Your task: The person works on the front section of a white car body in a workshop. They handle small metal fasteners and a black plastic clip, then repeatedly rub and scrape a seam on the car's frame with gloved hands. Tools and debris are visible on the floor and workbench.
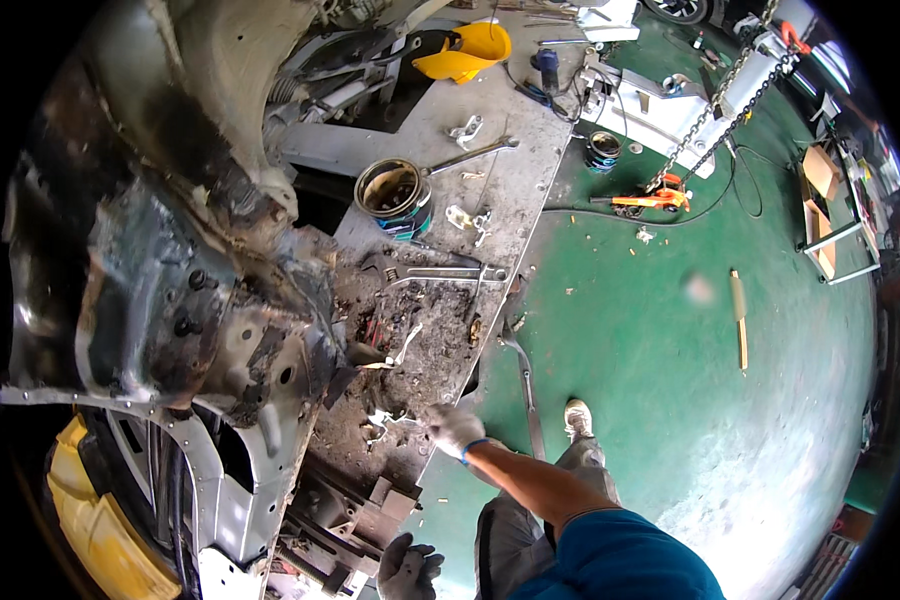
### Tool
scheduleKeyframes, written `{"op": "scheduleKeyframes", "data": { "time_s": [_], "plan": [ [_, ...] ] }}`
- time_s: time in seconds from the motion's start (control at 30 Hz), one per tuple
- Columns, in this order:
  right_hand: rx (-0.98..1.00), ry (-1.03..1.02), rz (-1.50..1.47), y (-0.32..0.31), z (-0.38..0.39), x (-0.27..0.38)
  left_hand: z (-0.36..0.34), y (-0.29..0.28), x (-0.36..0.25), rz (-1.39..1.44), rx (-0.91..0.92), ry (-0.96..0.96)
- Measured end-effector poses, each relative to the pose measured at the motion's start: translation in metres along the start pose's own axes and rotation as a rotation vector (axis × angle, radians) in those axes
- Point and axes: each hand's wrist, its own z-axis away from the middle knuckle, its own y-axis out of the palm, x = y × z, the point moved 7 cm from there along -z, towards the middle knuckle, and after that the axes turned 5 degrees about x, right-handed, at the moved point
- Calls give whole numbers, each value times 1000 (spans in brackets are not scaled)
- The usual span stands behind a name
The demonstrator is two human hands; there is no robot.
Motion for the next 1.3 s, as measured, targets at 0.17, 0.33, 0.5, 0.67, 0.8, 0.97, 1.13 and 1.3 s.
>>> {"op": "scheduleKeyframes", "data": {
  "time_s": [0.17, 0.33, 0.5, 0.67, 0.8, 0.97, 1.13, 1.3],
  "plan": [
    [-247, 82, 165, -67, -41, -114, -18, 25, 0, -72, 112, -46],
    [-512, 139, 122, -203, -80, -79, -21, 43, 8, -91, 27, -5],
    [-574, 71, 451, -264, -162, -61, -17, 66, 24, -54, -106, -52],
    [-325, 133, 484, -262, -217, -78, -18, 109, 37, -27, -149, -74],
    [-374, 63, 445, -270, -218, -75, -22, 151, 39, -100, -124, -95],
    [-388, 135, 318, -297, -209, -82, -35, 189, 29, -95, -101, -47],
    [-36, 78, -696, -286, -140, -92, -45, 207, 22, 45, -62, -38],
    [308, 89, -1416, -248, -22, -92, -66, 191, 35, 96, -13, -42]
  ]
}}
